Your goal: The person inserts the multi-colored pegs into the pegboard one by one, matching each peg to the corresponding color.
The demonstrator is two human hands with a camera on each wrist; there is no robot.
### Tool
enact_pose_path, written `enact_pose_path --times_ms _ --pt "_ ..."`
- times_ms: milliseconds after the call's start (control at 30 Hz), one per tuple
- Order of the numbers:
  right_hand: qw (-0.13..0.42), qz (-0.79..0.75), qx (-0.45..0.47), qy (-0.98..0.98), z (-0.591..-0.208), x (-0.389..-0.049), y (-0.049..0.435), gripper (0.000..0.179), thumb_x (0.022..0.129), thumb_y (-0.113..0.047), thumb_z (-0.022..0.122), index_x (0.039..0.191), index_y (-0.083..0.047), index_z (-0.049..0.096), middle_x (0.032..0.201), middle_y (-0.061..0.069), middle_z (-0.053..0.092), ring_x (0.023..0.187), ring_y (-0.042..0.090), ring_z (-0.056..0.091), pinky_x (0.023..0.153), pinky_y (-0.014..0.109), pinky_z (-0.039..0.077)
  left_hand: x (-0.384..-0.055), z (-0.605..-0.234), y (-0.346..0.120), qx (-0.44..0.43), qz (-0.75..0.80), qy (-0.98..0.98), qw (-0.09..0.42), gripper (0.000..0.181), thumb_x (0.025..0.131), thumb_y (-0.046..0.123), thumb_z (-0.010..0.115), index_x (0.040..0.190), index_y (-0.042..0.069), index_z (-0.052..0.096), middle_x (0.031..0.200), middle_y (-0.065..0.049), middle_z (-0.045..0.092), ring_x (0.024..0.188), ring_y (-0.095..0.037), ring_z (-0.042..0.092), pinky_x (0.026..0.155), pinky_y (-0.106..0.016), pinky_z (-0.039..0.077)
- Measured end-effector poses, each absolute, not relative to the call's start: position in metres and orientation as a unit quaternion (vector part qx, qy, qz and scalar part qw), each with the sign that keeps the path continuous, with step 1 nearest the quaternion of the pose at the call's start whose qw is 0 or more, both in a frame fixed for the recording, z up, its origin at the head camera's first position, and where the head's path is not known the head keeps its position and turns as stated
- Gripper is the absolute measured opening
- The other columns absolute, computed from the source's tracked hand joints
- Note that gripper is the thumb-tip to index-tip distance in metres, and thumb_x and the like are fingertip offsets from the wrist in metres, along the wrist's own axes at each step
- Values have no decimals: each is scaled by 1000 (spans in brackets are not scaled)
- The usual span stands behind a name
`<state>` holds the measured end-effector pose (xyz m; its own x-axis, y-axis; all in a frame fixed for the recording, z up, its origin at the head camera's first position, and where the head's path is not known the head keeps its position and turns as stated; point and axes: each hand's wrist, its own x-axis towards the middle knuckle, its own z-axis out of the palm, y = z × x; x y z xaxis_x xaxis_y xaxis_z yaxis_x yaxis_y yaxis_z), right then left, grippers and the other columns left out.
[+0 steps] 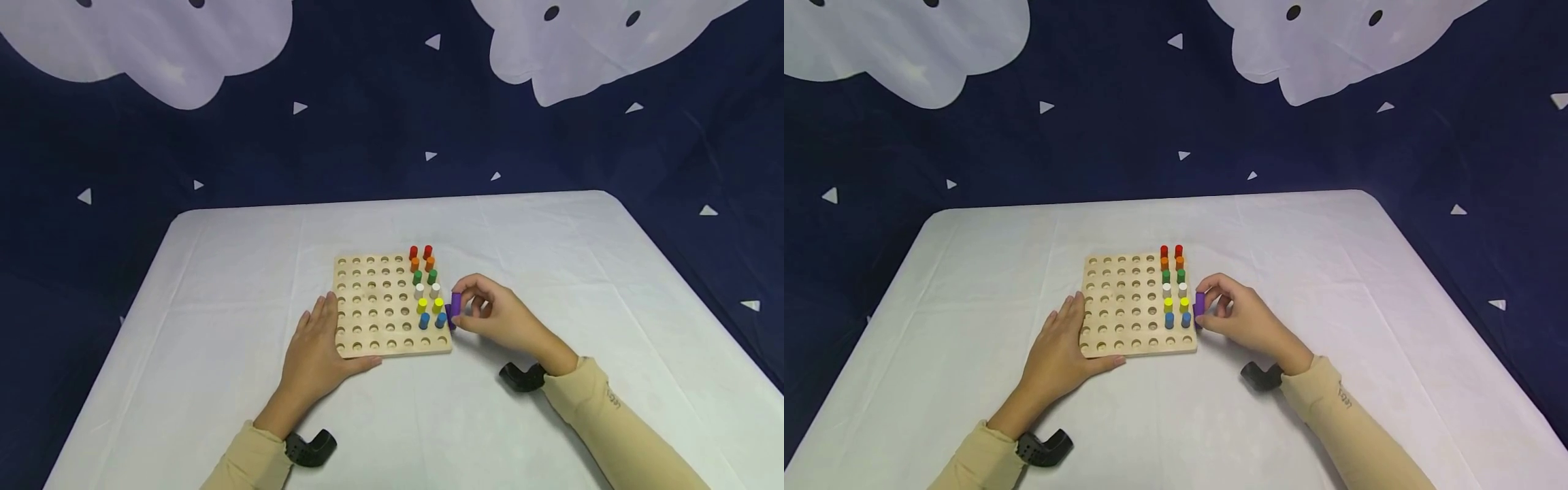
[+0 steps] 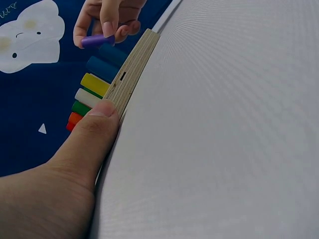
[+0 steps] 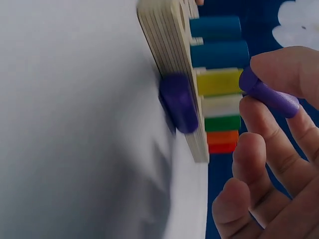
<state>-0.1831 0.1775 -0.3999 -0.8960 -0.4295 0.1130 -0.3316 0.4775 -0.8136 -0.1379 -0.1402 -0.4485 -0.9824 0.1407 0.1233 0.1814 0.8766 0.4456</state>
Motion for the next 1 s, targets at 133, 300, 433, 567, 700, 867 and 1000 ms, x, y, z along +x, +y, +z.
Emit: enact_pose_path --times_ms 133,300,433,567,700,867,1000 --pt "55 -438 -248 862 -400 -177 170 40 76 -19 79 108 -24 56 86 -2 62 68 11 53 53 24 46 -139 -449 -141 -82 -230 -969 44 136 56 86 61 151 2 11 158 -15 17 147 -29 16 121 -45 13" --pt "57 -413 -277 866 -398 -169 159 36 76 -14 78 105 -24 58 86 -8 61 69 10 54 56 23 47 -139 -448 -141 -83 -230 -969 48 136 56 87 59 151 2 11 158 -15 17 147 -29 16 121 -45 13" --pt "36 -374 -289 880 -394 -162 153 34 76 -15 78 104 -24 60 86 -14 61 69 9 55 56 20 47 -140 -448 -141 -84 -230 -968 48 136 56 86 60 151 2 12 158 -15 18 147 -29 16 121 -45 13" --pt "34 -340 -300 891 -393 -157 145 32 77 -20 78 102 -27 59 83 -16 61 65 6 54 55 19 47 -140 -448 -141 -84 -229 -969 49 136 57 85 61 151 1 12 157 -16 18 147 -30 17 120 -45 13" --pt "27 -316 -312 895 -396 -157 139 28 78 -22 77 99 -28 59 81 -16 61 61 4 51 54 18 46 -140 -448 -141 -82 -231 -968 46 136 57 84 63 151 1 11 157 -16 18 147 -29 17 121 -45 12" --pt "-1 -279 -336 900 -403 -158 136 24 79 -23 76 97 -27 60 83 -16 63 66 4 55 58 15 46 -140 -450 -141 -81 -234 -968 44 136 56 85 62 151 2 11 158 -15 18 147 -29 17 121 -45 13" --pt "-13 -272 -334 902 -404 -158 136 25 79 -24 77 96 -28 60 82 -17 62 66 5 54 57 15 45 -140 -450 -140 -81 -234 -968 44 136 56 85 61 151 2 12 157 -15 18 147 -29 17 121 -45 13"
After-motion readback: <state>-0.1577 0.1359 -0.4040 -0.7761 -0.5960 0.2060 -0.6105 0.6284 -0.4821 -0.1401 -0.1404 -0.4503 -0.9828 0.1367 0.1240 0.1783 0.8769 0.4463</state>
